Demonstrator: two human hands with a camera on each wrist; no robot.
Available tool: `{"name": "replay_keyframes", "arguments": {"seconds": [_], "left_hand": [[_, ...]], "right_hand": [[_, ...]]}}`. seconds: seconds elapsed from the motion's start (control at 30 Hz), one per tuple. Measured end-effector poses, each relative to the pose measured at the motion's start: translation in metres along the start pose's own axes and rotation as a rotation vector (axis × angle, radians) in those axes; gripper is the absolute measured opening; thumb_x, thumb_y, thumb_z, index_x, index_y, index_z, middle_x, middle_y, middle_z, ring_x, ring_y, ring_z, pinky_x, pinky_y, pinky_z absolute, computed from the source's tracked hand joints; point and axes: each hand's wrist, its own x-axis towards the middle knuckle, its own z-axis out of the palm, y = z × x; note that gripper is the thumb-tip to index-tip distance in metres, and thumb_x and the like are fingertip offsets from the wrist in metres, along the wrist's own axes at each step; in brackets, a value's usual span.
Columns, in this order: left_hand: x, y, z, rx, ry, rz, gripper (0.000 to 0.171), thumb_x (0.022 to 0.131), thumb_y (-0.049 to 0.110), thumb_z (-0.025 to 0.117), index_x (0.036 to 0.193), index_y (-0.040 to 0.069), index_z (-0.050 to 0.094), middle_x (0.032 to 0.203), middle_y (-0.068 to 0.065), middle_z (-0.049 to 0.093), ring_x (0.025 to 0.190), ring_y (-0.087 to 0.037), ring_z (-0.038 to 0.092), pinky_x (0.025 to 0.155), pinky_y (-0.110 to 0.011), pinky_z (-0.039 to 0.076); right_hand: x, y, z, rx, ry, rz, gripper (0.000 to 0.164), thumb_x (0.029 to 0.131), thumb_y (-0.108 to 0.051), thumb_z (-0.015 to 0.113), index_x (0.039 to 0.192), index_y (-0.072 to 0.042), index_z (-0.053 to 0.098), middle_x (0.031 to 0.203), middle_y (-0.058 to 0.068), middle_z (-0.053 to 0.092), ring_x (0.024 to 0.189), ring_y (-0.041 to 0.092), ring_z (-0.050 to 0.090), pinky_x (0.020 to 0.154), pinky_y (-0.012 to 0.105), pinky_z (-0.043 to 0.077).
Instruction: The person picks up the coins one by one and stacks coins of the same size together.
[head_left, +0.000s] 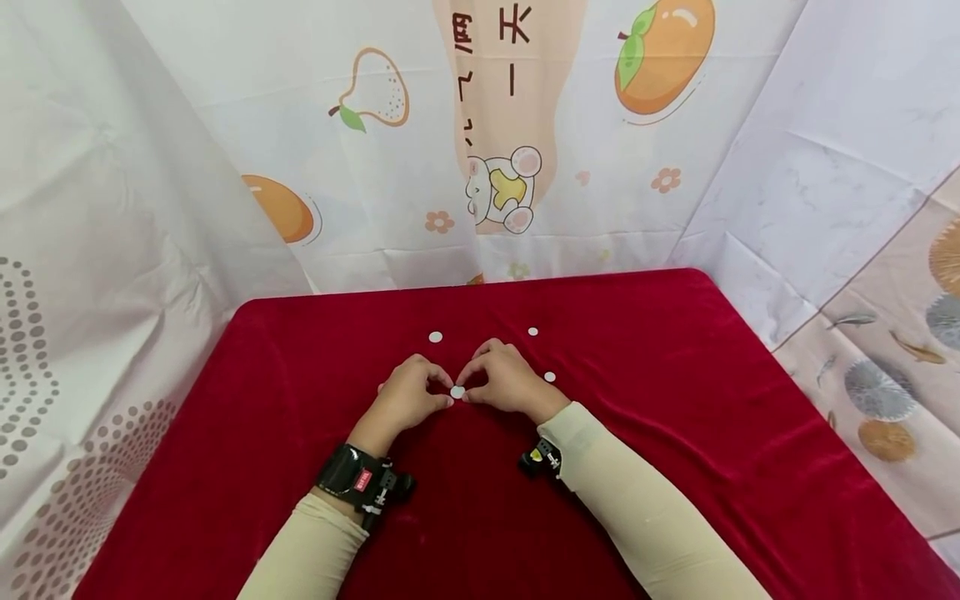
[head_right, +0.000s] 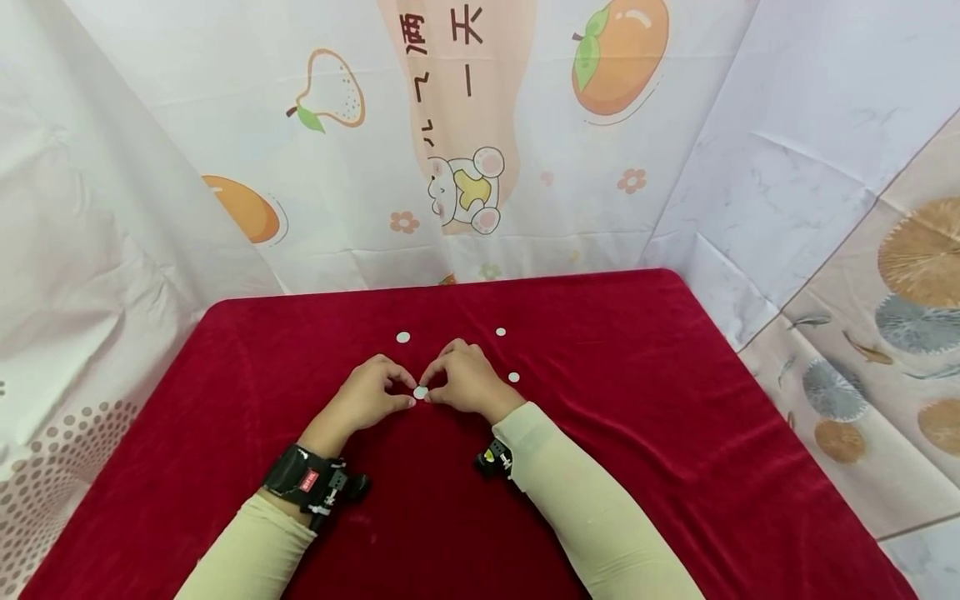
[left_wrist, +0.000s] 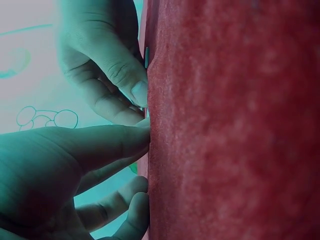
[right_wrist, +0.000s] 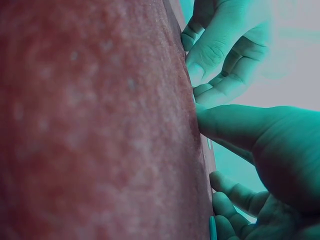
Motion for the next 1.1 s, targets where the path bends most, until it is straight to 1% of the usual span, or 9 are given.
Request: {"name": "replay_keyframes", "arguments": {"seconds": [0.1,0.23,0.37,0.53,0.7,1.1], "left_hand": [[0.0009,-0.0007,0.0004,0.003,0.003,0.002,0.010,0.086,0.021,0.086,0.092,0.026,0.080,0.114,0.000,0.060,0.102,-0.020,0.058,0.092,-0.069,0.038],[0.0047,0.0021,0.0008,0.015,-0.001,0.016,0.011,0.085,0.020,0.086,0.091,0.027,0.080,0.113,0.000,0.060,0.102,-0.019,0.057,0.086,-0.060,0.040],[0.0051,0.0037,0.0004,0.031,0.000,0.013,0.010,0.085,0.022,0.086,0.091,0.027,0.080,0.112,0.001,0.060,0.101,-0.018,0.057,0.081,-0.054,0.039],[0.0032,0.0026,0.0004,0.040,0.007,0.000,0.010,0.085,0.023,0.087,0.090,0.027,0.080,0.112,0.000,0.060,0.099,-0.017,0.057,0.080,-0.054,0.039],[0.0008,0.0021,-0.0001,0.043,0.006,-0.012,0.010,0.084,0.023,0.087,0.090,0.027,0.080,0.112,0.000,0.060,0.099,-0.017,0.057,0.081,-0.054,0.039],[0.0002,0.0014,0.0025,0.029,0.020,0.010,0.008,0.086,0.022,0.086,0.089,0.027,0.080,0.112,0.002,0.061,0.099,-0.017,0.058,0.080,-0.051,0.037]], "right_hand": [[0.0004,-0.0008,0.0000,0.007,0.001,0.006,0.018,0.087,-0.024,0.085,0.105,-0.027,0.083,0.121,0.004,0.063,0.122,0.022,0.049,0.103,0.045,0.042],[-0.0009,-0.0001,-0.0031,0.007,0.007,0.029,0.019,0.086,-0.023,0.086,0.104,-0.027,0.084,0.123,0.005,0.063,0.123,0.023,0.049,0.104,0.046,0.042],[-0.0008,-0.0005,-0.0036,0.010,0.007,0.040,0.018,0.086,-0.022,0.086,0.103,-0.027,0.084,0.123,0.005,0.063,0.124,0.023,0.049,0.104,0.046,0.042],[0.0010,-0.0017,-0.0019,0.015,0.003,0.027,0.017,0.085,-0.022,0.086,0.101,-0.027,0.084,0.119,0.003,0.066,0.124,0.021,0.049,0.108,0.046,0.038],[0.0020,-0.0024,-0.0005,0.027,-0.004,0.018,0.015,0.085,-0.022,0.087,0.100,-0.027,0.084,0.115,0.000,0.068,0.125,0.020,0.048,0.109,0.045,0.036],[0.0016,-0.0022,-0.0003,0.027,-0.005,0.022,0.014,0.086,-0.022,0.086,0.100,-0.025,0.085,0.119,0.003,0.066,0.125,0.022,0.049,0.111,0.047,0.036]]}}
